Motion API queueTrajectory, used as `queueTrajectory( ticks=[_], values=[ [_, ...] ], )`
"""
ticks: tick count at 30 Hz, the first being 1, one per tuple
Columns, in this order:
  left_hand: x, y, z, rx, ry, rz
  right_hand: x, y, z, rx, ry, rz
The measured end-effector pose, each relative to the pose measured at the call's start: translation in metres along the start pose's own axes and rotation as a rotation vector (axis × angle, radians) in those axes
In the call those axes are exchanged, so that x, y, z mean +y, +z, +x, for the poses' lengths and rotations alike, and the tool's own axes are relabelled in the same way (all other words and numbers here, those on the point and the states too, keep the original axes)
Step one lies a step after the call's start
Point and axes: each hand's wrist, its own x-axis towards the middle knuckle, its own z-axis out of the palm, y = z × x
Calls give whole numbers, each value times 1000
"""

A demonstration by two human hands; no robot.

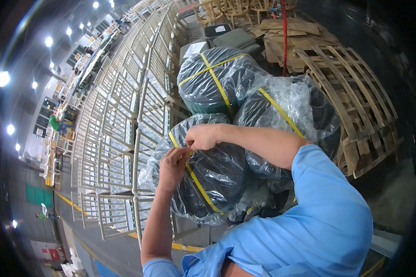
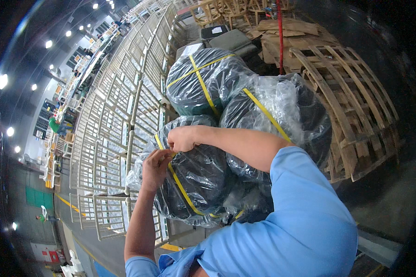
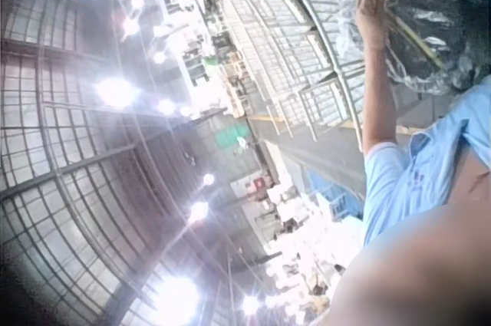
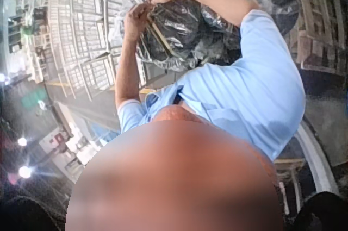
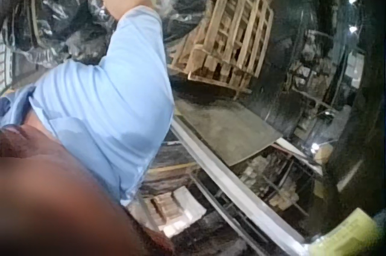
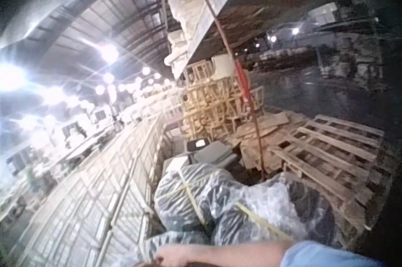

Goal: The person attaches green slats to a white wooden chair seat using a staple gun, then moves to a pallet and removes a wrapped bundle of slats secured with yellow straps.

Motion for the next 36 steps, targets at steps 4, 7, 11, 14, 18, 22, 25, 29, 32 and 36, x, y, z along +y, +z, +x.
queueTrajectory(
  ticks=[4, 7, 11, 14, 18, 22, 25, 29, 32, 36],
  values=[
    [-5, 2, -1, 34, 18, 19, 2, 6, 6, 53, -17, -107],
    [-8, 5, 1, 40, 44, 9, 6, 8, 12, 66, -7, -124],
    [-9, 0, 12, -41, 105, 82, 10, 10, 12, 109, -26, -231],
    [-5, -1, 17, -67, 112, 41, 6, 9, 6, 125, 5, -160],
    [-15, 4, 11, -28, 132, 72, -3, 12, 2, 138, 20, -132],
    [-13, 10, 3, -16, 99, 242, -3, 17, 0, 211, 22, -152],
    [-15, 9, -8, -29, 75, 241, 0, 22, -2, 267, -30, -186],
    [-16, 7, -23, 107, 135, 224, 9, 22, 2, 305, -21, -180],
    [-22, 2, -29, 123, 144, 195, 5, 20, 5, 256, -31, -139],
    [-5, 4, -19, 93, 48, 160, 10, 17, 7, 205, -42, -170]
  ],
)
